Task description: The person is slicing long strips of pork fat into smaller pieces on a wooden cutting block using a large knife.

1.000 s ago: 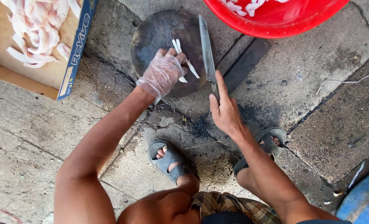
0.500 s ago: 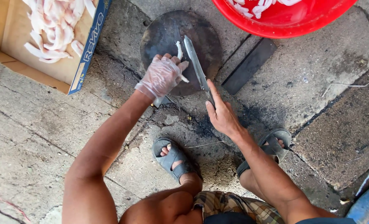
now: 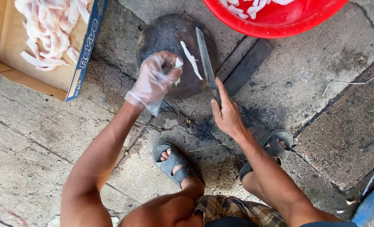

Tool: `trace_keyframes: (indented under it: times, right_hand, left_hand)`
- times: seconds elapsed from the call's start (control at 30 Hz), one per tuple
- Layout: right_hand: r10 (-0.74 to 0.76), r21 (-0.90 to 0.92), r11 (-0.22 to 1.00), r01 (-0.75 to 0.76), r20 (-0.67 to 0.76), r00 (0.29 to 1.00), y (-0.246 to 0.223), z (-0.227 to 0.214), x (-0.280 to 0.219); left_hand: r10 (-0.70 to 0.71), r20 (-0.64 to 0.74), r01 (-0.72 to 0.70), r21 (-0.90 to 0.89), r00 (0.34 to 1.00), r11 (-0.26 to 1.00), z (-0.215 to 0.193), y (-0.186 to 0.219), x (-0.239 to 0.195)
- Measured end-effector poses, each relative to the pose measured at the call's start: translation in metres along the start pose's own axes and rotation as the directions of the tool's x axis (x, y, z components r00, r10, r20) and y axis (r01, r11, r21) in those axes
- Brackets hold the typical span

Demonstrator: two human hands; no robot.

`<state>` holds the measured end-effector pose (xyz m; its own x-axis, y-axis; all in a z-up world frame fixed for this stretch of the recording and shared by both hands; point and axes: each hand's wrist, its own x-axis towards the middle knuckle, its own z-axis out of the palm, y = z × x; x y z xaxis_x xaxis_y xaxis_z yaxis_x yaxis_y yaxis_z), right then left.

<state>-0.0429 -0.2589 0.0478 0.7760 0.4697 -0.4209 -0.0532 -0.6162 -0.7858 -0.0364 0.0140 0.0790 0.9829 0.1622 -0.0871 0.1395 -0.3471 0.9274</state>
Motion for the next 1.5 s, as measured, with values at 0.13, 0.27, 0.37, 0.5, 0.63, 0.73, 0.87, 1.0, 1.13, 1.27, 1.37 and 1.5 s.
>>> trace_keyframes:
  times: [0.13, 0.27, 0.37, 0.5, 0.63, 0.73, 0.87, 1.0, 1.13, 1.27, 1.37, 1.5]
  right_hand:
    - [-0.037, 0.031, 0.999, 0.038, -0.039, 0.999, 0.008, 0.004, 0.0]
    - [-0.036, 0.004, 0.999, 0.036, -0.06, 0.998, -0.006, 0.008, 0.002]
    - [-0.043, -0.005, 0.999, 0.043, -0.04, 0.998, 0.007, 0.02, 0.001]
    - [-0.132, 0.013, 0.991, 0.132, 0.053, 0.99, 0.018, 0.034, -0.006]
    - [-0.15, 0.017, 0.989, 0.149, 0.107, 0.983, 0.015, 0.05, -0.012]
    - [-0.187, -0.097, 0.976, 0.194, 0.07, 0.98, 0.003, 0.057, -0.014]
    - [-0.195, -0.149, 0.968, 0.201, 0.049, 0.98, -0.004, 0.065, -0.011]
    - [-0.133, -0.086, 0.987, 0.136, 0.035, 0.99, -0.013, 0.062, -0.008]
    - [-0.117, -0.056, 0.991, 0.12, 0.05, 0.992, -0.014, 0.057, -0.006]
    - [-0.103, -0.055, 0.993, 0.108, 0.081, 0.991, -0.025, 0.063, -0.009]
    - [-0.103, -0.06, 0.992, 0.11, 0.101, 0.99, -0.029, 0.071, -0.006]
    - [-0.112, -0.126, 0.984, 0.122, 0.087, 0.99, -0.042, 0.078, -0.004]
  left_hand:
    - [-0.301, 0.047, 0.303, -0.25, 0.952, 0.92, -0.007, 0.021, -0.001]
    - [-0.335, -0.042, 0.321, -0.195, 0.941, 0.927, 0.005, -0.002, 0.012]
    - [-0.269, -0.203, 0.274, -0.002, 0.942, 0.962, 0.019, -0.077, 0.035]
    - [-0.327, -0.124, 0.337, 0.063, 0.937, 0.94, 0.011, -0.075, 0.048]
    - [-0.2, -0.2, 0.219, 0.076, 0.959, 0.973, 0.01, -0.097, 0.05]
    - [-0.247, -0.259, 0.27, 0.059, 0.934, 0.961, 0.006, -0.109, 0.053]
    - [-0.256, -0.336, 0.282, 0.031, 0.907, 0.959, 0.0, -0.114, 0.045]
    - [-0.329, -0.282, 0.345, 0.008, 0.901, 0.939, 0.01, -0.107, 0.02]
    - [-0.349, -0.245, 0.388, 0.132, 0.905, 0.912, 0.028, -0.102, 0.0]
    - [-0.307, -0.266, 0.354, 0.148, 0.914, 0.924, 0.022, -0.105, 0.006]
    - [-0.309, -0.29, 0.345, 0.079, 0.906, 0.935, 0.015, -0.105, 0.014]
    - [-0.225, -0.268, 0.259, 0.099, 0.937, 0.961, 0.015, -0.111, 0.023]
